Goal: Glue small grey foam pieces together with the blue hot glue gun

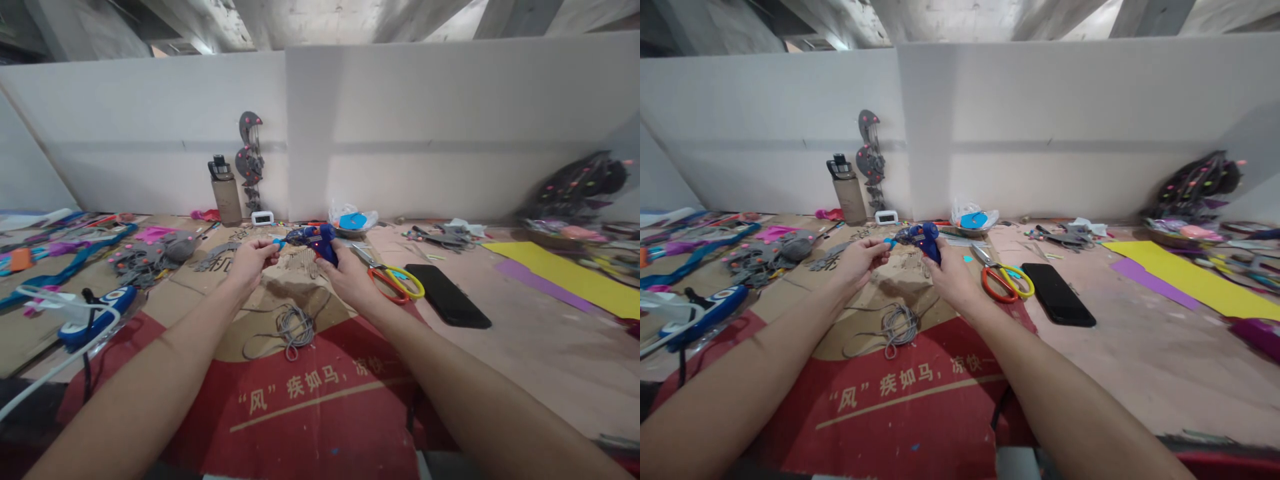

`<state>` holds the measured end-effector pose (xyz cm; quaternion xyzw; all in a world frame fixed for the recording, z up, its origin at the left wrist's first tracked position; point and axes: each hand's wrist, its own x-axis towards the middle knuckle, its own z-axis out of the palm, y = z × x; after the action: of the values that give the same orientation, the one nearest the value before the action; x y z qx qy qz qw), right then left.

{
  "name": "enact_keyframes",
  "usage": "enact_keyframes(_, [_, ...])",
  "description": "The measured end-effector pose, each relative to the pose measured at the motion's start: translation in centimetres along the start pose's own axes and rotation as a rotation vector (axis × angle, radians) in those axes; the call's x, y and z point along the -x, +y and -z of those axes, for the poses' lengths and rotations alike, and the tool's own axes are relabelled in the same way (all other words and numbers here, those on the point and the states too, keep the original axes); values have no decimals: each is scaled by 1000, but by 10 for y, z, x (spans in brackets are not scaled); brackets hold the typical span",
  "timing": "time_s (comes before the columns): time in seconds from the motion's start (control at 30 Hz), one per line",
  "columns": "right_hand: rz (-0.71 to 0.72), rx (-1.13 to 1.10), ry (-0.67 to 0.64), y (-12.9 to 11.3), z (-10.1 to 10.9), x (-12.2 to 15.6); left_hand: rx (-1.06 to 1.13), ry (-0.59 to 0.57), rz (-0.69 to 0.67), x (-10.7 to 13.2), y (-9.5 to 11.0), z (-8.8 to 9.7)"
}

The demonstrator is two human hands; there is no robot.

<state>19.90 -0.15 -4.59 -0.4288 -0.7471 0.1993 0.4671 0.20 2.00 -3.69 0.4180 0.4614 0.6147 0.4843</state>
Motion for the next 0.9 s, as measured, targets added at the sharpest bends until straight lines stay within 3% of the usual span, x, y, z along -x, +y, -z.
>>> enact_keyframes(0.9, [-35, 20, -18, 0, 1, -1, -9, -4, -40, -1, -2, 1])
